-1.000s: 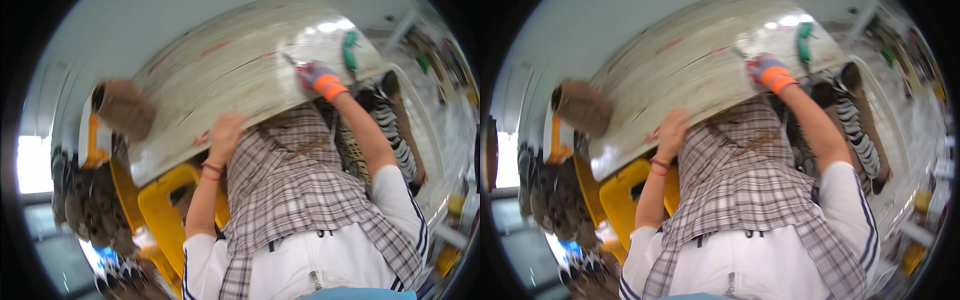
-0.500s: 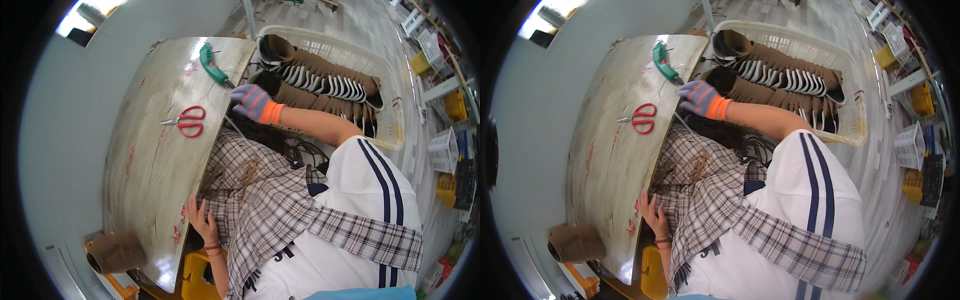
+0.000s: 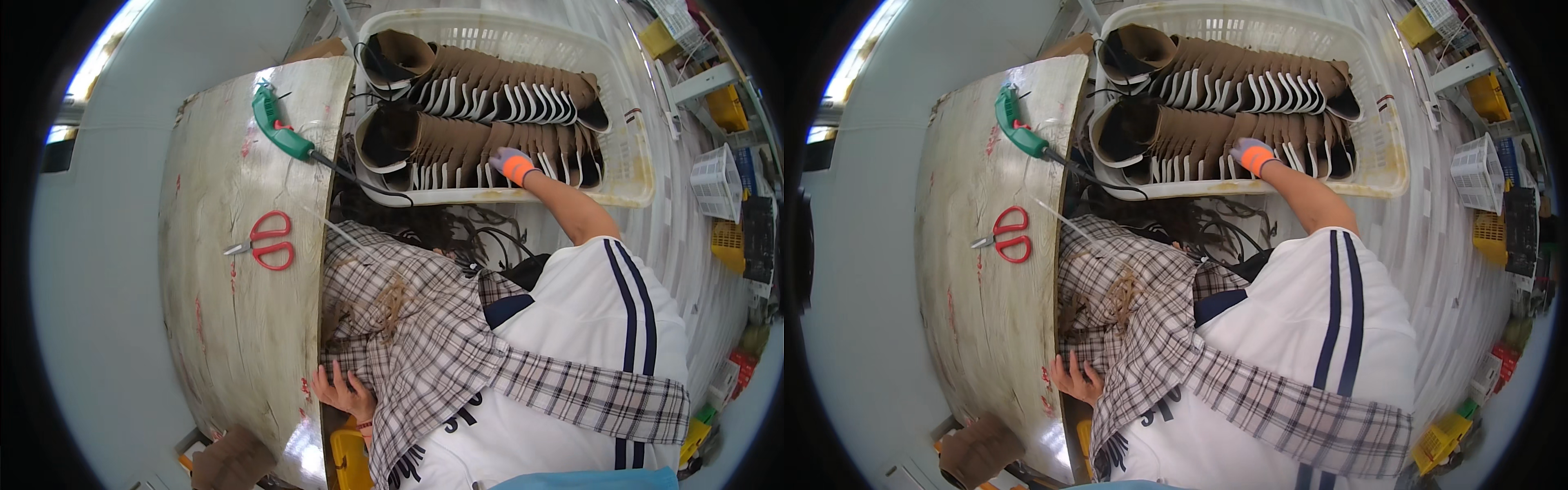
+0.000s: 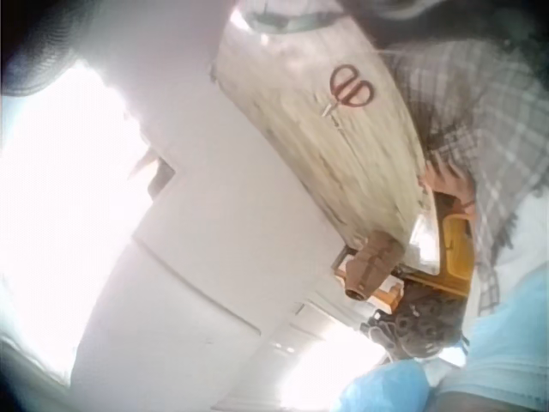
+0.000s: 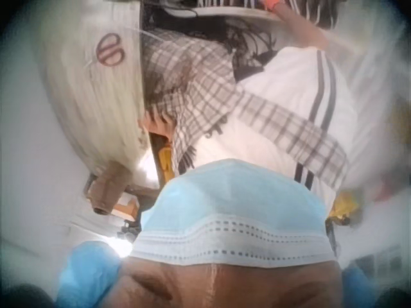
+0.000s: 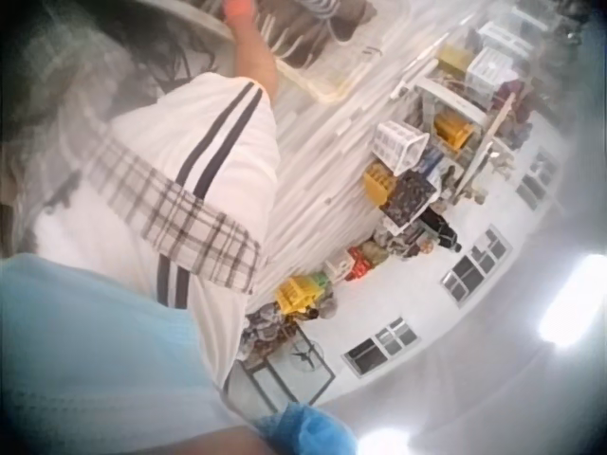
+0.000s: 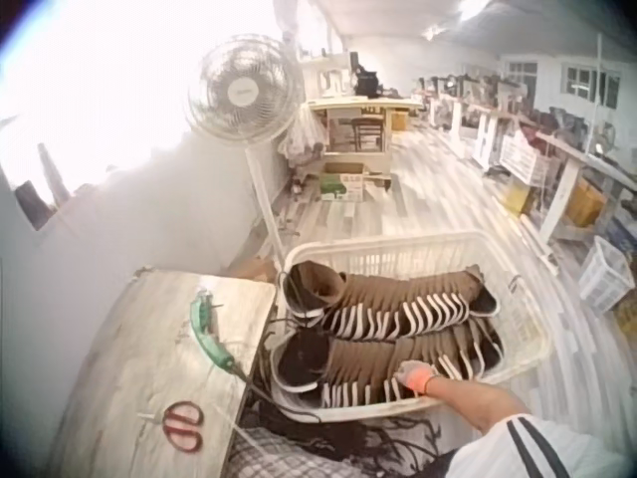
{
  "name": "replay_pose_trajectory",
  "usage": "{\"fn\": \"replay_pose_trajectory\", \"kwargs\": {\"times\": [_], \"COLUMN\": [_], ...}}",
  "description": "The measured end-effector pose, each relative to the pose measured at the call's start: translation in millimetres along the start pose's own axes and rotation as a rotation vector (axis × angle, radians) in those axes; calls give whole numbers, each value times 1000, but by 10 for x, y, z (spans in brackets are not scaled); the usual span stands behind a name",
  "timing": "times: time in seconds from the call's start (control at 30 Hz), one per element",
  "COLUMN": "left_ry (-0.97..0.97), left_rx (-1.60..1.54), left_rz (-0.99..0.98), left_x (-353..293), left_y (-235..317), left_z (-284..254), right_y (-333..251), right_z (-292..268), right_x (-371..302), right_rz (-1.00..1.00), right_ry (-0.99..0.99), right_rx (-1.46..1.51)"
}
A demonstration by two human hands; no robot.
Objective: The person trims the edges of brown slip-on shoes using red-handled scissors and a green electric trimmer. They repeatedly pick up shoes from a white basket, trim the upper edges, and place them on a wooden table. The process is repeated for multiple shoes.
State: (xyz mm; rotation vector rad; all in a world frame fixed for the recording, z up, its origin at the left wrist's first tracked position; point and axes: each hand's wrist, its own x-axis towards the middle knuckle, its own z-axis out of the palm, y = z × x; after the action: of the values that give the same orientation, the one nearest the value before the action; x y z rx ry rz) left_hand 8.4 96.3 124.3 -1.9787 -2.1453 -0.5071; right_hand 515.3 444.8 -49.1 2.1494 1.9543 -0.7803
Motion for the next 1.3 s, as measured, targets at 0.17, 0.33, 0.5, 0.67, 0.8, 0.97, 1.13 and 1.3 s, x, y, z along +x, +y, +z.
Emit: {"fn": "replay_pose_trajectory", "kwargs": {"times": [0.17,0.33,0.5,0.67,0.8,0.97,1.13,1.3], "left_ry": [-22,-76,-132,-176,-166,-112,-183,-246], "left_rx": [44,63,170,228,300,328,299,295], "left_rz": [10,14,-7,55,76,155,329,399], "left_x": [121,269,299,403,400,410,690,766], "left_y": [105,147,309,251,214,155,185,48], "left_z": [-155,-291,-528,-627,-617,-618,-652,-687], "right_y": [-382,-306,168,290,342,878,1358,2562], "right_z": [-16,-209,-690,-1139,-1277,-1878,-1521,-1003], "right_x": [264,400,667,797,997,887,1183,1710], "right_rz": [-20,143,586,608,467,713,1087,1110], "right_ry": [140,322,639,579,470,495,491,404], "right_rx": [76,-183,-89,-144,-385,-242,422,327]}}
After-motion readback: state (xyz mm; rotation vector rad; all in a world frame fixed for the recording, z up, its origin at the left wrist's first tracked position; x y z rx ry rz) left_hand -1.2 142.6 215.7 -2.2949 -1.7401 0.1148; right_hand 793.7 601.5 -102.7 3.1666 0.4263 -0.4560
